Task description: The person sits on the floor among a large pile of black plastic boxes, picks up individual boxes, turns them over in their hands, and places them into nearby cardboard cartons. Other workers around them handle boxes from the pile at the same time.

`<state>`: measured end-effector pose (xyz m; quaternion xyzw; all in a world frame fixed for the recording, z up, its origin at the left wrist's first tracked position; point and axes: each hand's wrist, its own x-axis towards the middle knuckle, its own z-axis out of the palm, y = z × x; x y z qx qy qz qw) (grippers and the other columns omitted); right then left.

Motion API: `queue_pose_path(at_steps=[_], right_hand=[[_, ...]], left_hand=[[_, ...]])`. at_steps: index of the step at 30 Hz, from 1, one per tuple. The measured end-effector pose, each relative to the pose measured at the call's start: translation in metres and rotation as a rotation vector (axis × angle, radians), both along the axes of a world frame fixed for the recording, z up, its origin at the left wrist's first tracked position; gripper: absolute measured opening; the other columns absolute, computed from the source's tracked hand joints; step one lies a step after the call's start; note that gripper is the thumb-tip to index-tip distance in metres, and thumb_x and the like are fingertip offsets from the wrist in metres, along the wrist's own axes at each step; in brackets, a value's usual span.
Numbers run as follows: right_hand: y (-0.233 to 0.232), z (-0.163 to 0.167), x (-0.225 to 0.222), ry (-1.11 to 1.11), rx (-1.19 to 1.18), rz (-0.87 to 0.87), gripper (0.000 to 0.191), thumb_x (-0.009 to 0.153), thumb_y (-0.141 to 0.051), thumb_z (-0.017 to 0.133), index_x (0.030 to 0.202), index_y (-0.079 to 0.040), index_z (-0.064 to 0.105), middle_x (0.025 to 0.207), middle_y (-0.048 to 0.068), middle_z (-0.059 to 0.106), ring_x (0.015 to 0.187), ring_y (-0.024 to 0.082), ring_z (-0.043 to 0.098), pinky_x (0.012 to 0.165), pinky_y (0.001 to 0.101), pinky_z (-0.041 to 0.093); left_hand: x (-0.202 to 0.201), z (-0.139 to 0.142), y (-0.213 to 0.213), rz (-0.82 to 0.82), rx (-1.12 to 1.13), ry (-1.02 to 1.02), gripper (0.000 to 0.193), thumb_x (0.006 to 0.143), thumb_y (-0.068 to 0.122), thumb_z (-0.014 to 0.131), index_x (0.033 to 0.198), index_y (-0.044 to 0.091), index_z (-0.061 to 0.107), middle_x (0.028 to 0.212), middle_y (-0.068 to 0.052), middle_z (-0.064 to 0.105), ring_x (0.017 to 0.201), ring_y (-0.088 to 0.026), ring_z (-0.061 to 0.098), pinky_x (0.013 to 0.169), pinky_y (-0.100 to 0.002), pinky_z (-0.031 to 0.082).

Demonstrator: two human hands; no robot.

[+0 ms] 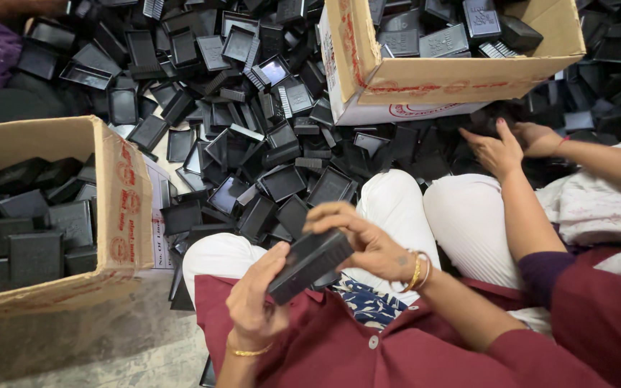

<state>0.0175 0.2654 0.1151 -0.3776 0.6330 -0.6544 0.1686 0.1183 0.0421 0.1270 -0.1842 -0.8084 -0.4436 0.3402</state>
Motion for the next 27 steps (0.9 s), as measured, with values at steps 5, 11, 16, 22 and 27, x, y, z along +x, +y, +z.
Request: queue_pose_path(at_steps=[5, 11, 16, 22, 27], right_hand=[[0.026, 0.025, -0.06, 0.675, 0.264, -0.282, 0.046, 0.08, 0.004, 0.072, 0.123, -0.013, 0.068, 0.136, -0.006, 0.061, 0.133, 0.026, 0.059, 0.114, 0.0402, 0.047], [0.027, 0.048, -0.124, 0.9, 0.188, -0.937, 0.069, 0.086, -0.022, 0.09, 0.139, -0.006, 0.049, 0.146, 0.014, 0.041, 0.135, 0.039, 0.048, 0.112, 0.0508, 0.045], [-0.051, -0.079, -0.062, 0.68, 0.688, -0.319, 0.049, 0.079, -0.05, 0.081, 0.101, -0.008, 0.069, 0.103, 0.011, 0.066, 0.098, 0.033, 0.062, 0.085, 0.0459, 0.053], [-0.074, -0.193, -0.033, 0.655, 1.091, -0.315, 0.068, 0.076, -0.061, 0.075, 0.107, -0.002, 0.063, 0.109, 0.017, 0.059, 0.103, 0.037, 0.056, 0.076, 0.0473, 0.053], [-0.057, -0.183, -0.051, 0.588, 0.861, -0.442, 0.061, 0.085, -0.059, 0.071, 0.1, 0.0, 0.069, 0.112, 0.015, 0.06, 0.102, 0.036, 0.055, 0.082, 0.0454, 0.053]], left_hand=[[-0.024, -0.021, -0.02, -0.01, 0.073, -0.181, 0.053, 0.076, -0.01, 0.067, 0.128, -0.002, 0.059, 0.125, -0.022, 0.067, 0.113, -0.039, 0.069, 0.097, -0.042, 0.056], [-0.082, -0.09, -0.056, 0.379, 0.065, -0.393, 0.018, 0.096, 0.004, 0.069, 0.114, 0.008, 0.068, 0.103, -0.012, 0.07, 0.093, -0.029, 0.071, 0.084, -0.04, 0.058], [-0.116, -0.161, -0.032, 0.376, -0.464, -0.676, 0.01, 0.091, 0.011, 0.07, 0.099, 0.008, 0.065, 0.098, -0.013, 0.066, 0.096, -0.034, 0.066, 0.078, -0.047, 0.054], [-0.117, -0.196, -0.048, 0.705, -0.699, -0.439, 0.036, 0.061, 0.011, 0.071, 0.094, 0.006, 0.058, 0.107, -0.021, 0.069, 0.097, -0.041, 0.067, 0.078, -0.05, 0.054], [-0.114, -0.206, -0.082, 0.589, -0.234, -0.815, 0.023, 0.086, 0.008, 0.063, 0.109, 0.008, 0.061, 0.094, -0.024, 0.072, 0.091, -0.044, 0.068, 0.084, -0.052, 0.051]])
